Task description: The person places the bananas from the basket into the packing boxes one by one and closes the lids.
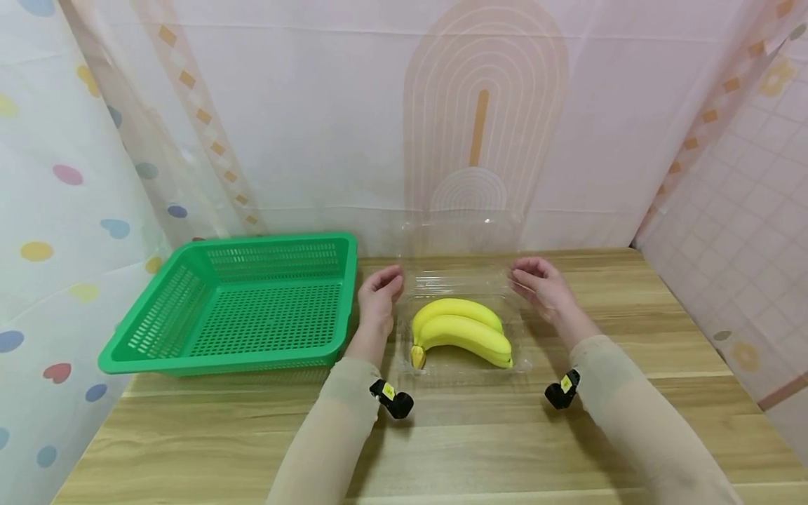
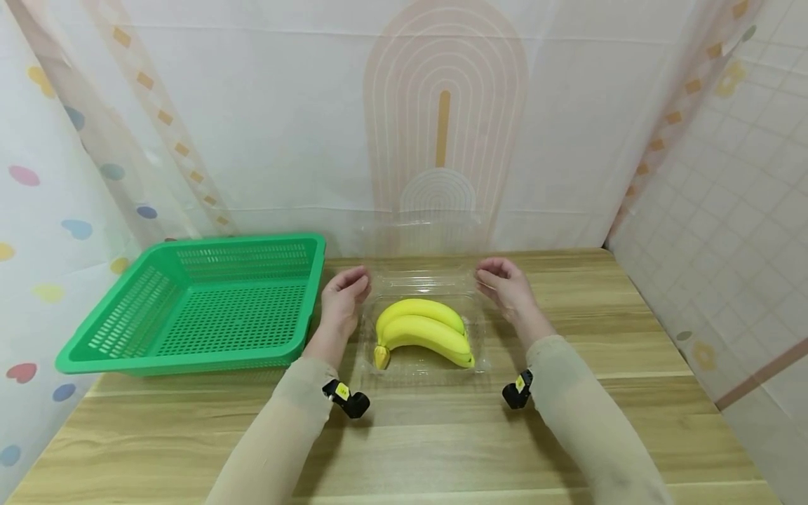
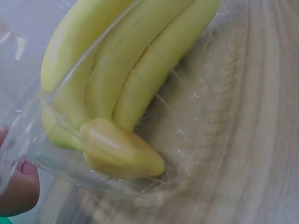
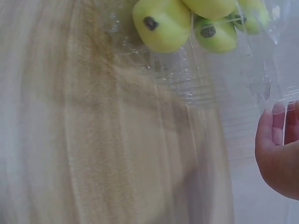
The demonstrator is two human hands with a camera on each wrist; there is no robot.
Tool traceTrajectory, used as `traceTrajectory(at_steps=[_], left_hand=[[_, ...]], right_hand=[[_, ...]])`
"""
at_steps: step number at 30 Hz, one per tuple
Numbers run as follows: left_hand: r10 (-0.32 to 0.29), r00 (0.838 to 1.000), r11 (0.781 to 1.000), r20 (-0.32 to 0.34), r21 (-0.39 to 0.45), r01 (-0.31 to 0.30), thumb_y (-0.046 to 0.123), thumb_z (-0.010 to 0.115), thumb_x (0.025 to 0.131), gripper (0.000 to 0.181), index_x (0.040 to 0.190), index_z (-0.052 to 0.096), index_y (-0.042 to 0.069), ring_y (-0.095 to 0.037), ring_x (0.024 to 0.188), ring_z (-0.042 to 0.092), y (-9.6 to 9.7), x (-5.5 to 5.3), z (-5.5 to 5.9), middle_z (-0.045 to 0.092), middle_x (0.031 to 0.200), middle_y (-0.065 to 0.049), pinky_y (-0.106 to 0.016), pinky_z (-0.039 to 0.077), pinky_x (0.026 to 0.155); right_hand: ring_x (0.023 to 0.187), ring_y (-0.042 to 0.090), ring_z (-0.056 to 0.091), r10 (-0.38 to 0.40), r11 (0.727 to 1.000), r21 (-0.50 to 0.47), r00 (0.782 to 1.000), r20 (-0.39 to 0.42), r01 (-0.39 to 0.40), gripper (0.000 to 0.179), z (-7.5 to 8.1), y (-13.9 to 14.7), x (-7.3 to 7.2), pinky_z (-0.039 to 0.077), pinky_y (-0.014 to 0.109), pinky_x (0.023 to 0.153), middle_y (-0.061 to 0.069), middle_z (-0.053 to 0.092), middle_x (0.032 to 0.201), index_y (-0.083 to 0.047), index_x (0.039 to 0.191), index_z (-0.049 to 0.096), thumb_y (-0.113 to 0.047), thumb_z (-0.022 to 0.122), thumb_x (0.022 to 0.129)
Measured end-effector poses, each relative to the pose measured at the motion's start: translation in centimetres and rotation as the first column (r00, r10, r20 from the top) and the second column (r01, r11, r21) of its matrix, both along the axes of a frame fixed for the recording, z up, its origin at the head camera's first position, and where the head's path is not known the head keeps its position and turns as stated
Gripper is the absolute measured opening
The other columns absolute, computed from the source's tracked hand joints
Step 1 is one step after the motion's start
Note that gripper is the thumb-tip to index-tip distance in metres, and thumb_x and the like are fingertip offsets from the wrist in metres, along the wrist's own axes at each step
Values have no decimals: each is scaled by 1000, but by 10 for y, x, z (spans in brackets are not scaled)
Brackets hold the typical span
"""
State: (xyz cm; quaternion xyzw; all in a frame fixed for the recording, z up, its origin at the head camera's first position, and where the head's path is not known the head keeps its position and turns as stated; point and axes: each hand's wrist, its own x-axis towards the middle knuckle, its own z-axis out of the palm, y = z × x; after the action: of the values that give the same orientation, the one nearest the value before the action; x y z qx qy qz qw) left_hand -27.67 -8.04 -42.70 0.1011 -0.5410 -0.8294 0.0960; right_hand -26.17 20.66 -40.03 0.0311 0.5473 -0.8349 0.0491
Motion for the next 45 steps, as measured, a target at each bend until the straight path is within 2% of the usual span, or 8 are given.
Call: traceTrajectory(at_steps=[4, 11, 14, 22, 31, 35, 40, 45], left_hand=[[0, 1000, 998, -25, 64, 1, -11, 64, 90, 17, 95, 75, 1, -20, 91, 65, 0, 2, -2, 70, 101, -11, -33, 55, 87], [-15, 999, 998, -52, 67, 18, -11, 62, 91, 16, 99, 73, -3, -13, 86, 66, 0, 9, -2, 70, 94, -4, -48, 46, 101], [-23, 997, 997, -71, 78, 28, -10, 60, 92, 18, 93, 74, 2, -14, 86, 66, -1, 12, -2, 70, 91, -3, -43, 49, 98], [-32, 992, 992, -118, 115, 45, -12, 58, 91, 19, 88, 72, 1, -20, 91, 67, -4, 18, -4, 71, 95, -12, -32, 53, 89], [-30, 991, 999, -130, 7, 31, -10, 65, 88, 15, 91, 74, 1, -11, 84, 63, -6, 21, -7, 70, 91, -3, -21, 53, 79], [-29, 991, 999, -133, -43, 23, -11, 67, 87, 20, 84, 74, 7, -11, 83, 62, -8, 22, -11, 68, 88, -1, -20, 52, 77], [-48, 988, 997, -145, -69, 39, -13, 67, 85, 32, 76, 73, 17, -11, 85, 62, -12, 23, -16, 69, 88, 1, -21, 52, 78], [-79, 985, 996, -151, -53, 72, -16, 63, 86, 33, 81, 76, 14, -11, 88, 63, -16, 26, -18, 71, 89, 3, -20, 51, 77]], right_hand=[[87, 12, 66, 7, 1000, -17, 1000, 0, -7, 18, -2, 2, 3, 53, 25, 87, 1, 64, 93, -8, 97, 61, 8, 52, 98], [90, 12, 65, 50, 998, -34, 994, -94, -54, 24, -10, 7, 6, 53, 25, 88, 1, 66, 94, -11, 94, 63, 5, 47, 101], [92, 12, 65, 67, 997, -37, 989, -130, -72, 24, -13, 9, 8, 52, 25, 90, 1, 67, 94, -10, 93, 64, 3, 46, 102], [94, 12, 66, 89, 995, -34, 984, -152, -96, 25, -14, 11, 12, 51, 25, 91, 2, 69, 93, -10, 89, 66, 3, 47, 101], [96, 11, 66, 102, 994, -18, 980, -171, -106, 24, -16, 12, 16, 50, 24, 92, 1, 68, 94, -8, 89, 64, 4, 47, 101], [99, 12, 65, 121, 992, -14, 973, -197, -126, 23, -18, 13, 17, 50, 24, 93, 2, 68, 96, -7, 88, 63, 5, 48, 100], [103, 13, 64, 159, 986, -6, 962, -222, -165, 24, -21, 17, 19, 48, 24, 96, 3, 67, 99, -6, 87, 65, 8, 48, 99], [99, 10, 63, 163, 987, 49, 966, -201, -156, 31, -21, 19, 22, 48, 22, 94, 2, 62, 98, -7, 87, 65, 13, 45, 99]])
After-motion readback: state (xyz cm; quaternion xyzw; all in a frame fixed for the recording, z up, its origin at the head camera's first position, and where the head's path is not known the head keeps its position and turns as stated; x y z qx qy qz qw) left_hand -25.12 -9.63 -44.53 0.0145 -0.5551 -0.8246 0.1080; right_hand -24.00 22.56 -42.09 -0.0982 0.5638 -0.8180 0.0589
